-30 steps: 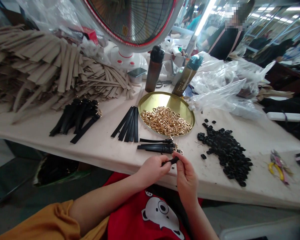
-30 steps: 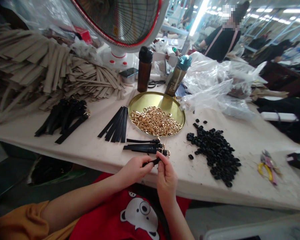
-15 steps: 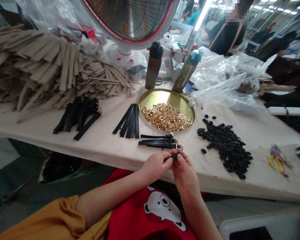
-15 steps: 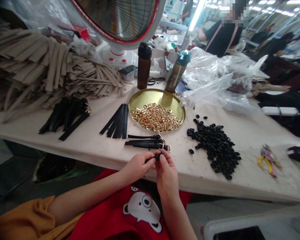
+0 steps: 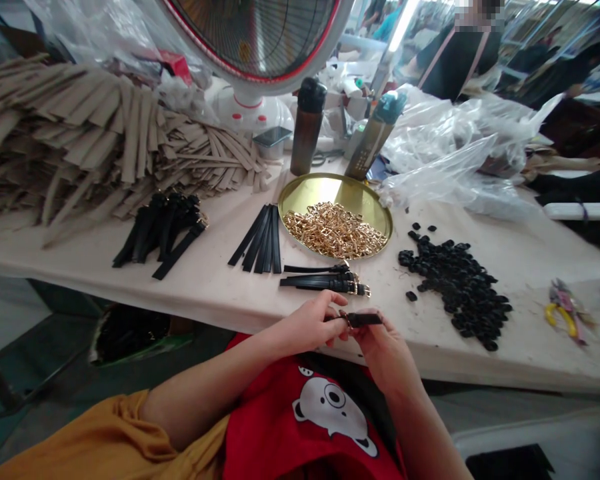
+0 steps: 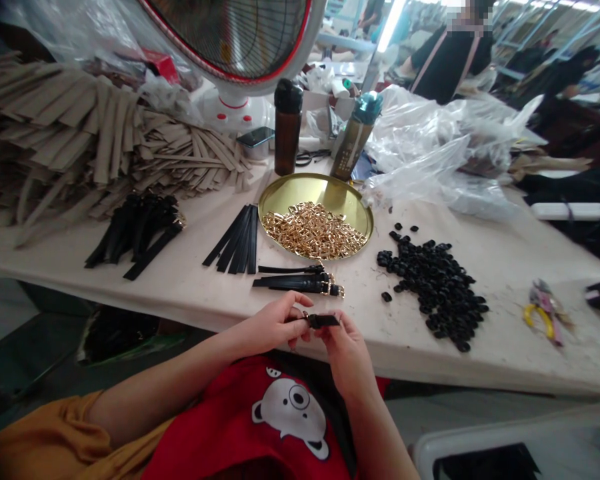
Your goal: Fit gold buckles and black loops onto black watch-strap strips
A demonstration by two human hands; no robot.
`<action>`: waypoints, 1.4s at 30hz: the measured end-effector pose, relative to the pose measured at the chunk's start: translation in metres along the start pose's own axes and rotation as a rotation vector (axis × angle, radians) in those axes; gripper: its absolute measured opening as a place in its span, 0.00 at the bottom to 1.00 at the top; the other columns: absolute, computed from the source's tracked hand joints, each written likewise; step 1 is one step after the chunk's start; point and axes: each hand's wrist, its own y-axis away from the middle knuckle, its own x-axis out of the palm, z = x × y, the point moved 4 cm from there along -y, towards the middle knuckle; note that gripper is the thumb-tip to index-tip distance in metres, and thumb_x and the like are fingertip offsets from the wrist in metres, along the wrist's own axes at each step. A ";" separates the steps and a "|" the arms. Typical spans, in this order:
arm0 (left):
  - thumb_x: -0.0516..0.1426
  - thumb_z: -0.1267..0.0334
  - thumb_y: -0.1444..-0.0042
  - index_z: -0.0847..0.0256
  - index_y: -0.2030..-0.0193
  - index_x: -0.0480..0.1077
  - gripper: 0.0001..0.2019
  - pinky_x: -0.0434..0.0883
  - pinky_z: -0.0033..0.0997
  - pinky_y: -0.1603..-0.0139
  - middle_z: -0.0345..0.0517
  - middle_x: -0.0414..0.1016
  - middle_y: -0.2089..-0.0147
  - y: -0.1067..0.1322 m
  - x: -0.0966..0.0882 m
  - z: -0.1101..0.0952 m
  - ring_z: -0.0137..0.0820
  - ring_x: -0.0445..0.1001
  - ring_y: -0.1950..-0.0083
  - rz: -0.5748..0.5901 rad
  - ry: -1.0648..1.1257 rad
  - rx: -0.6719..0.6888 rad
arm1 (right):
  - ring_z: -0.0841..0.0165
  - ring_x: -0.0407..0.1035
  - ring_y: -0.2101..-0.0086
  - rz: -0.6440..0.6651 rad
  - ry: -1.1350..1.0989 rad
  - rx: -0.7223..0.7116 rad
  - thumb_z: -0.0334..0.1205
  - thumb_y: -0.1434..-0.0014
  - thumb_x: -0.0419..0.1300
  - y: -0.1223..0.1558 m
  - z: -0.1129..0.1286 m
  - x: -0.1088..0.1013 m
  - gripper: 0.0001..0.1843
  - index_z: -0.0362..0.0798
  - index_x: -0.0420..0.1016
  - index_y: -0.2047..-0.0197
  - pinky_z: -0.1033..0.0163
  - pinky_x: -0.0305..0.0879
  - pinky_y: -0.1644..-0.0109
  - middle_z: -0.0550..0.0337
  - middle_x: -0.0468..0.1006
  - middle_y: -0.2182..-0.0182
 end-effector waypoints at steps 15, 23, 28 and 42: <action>0.54 0.55 0.50 0.61 0.66 0.68 0.11 0.63 0.26 0.69 0.44 0.74 0.67 -0.002 -0.015 -0.004 0.32 0.70 0.66 -0.089 -0.493 -0.003 | 0.72 0.62 0.74 0.171 -0.009 0.275 0.46 0.57 0.67 -0.005 -0.008 -0.004 0.14 0.48 0.68 0.74 0.67 0.60 0.67 0.65 0.69 0.76; 0.52 0.60 0.48 0.63 0.56 0.65 0.14 0.63 0.24 0.75 0.40 0.73 0.73 0.004 -0.009 0.001 0.27 0.70 0.74 0.012 -0.232 -0.109 | 0.72 0.63 0.73 -0.121 0.372 -0.088 0.46 0.54 0.65 -0.009 0.002 -0.014 0.15 0.51 0.64 0.66 0.66 0.60 0.67 0.68 0.68 0.75; 0.54 0.63 0.51 0.63 0.54 0.64 0.16 0.63 0.24 0.74 0.40 0.73 0.73 0.003 -0.002 0.007 0.28 0.71 0.73 0.086 -0.183 -0.133 | 0.73 0.60 0.80 0.067 0.460 0.071 0.51 0.52 0.62 -0.003 -0.003 -0.012 0.17 0.50 0.65 0.65 0.67 0.57 0.75 0.69 0.65 0.82; 0.61 0.60 0.55 0.66 0.67 0.66 0.13 0.60 0.22 0.74 0.42 0.74 0.70 0.017 0.003 0.018 0.19 0.65 0.78 0.160 0.472 -0.267 | 0.76 0.63 0.80 0.105 -0.056 0.299 0.44 0.55 0.66 0.017 -0.012 -0.007 0.15 0.49 0.66 0.68 0.72 0.60 0.76 0.68 0.69 0.84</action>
